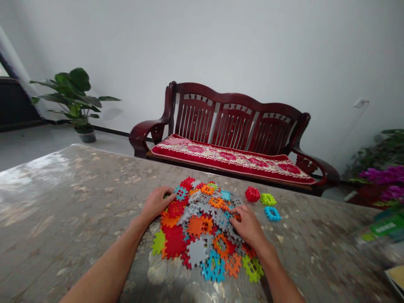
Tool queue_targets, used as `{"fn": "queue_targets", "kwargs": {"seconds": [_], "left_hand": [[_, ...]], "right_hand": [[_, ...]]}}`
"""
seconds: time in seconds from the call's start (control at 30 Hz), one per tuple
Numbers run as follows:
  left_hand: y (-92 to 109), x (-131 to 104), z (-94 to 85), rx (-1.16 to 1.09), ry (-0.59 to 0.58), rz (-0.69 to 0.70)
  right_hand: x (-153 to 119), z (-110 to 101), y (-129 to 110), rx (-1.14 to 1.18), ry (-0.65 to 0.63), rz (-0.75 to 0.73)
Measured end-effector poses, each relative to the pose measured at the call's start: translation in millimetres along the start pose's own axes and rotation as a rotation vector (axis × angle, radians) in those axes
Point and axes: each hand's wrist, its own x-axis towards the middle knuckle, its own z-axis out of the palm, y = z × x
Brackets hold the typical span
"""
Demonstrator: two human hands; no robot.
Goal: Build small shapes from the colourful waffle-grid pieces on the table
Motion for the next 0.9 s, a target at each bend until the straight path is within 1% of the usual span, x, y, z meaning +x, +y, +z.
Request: {"fn": "queue_targets", "kwargs": {"seconds": [0.13, 0.33, 0.57, 0.83, 0.9], "left_hand": [[2, 0, -1.6, 0.002, -0.014, -0.030], [7, 0, -5.1, 0.027, -0.030, -0.058], [5, 0, -3.5, 0.046, -0.025, -0.056], [5, 1, -4.0, 0.036, -0.035, -0.040], [4, 1, -3.4, 0.033, -0.037, -0.038]], "right_hand": [[1, -3, -5, -0.027, -0.042, -0.069], [0, -9, -15, -0.014, -0.090, -0.105], [-2, -5, -15, -0.029, -0.151, -0.132], [-1, 2, -14, 0.024, -0.081, -0.055], [-1, 4, -13, 0.033, -0.069, -0.061]]}}
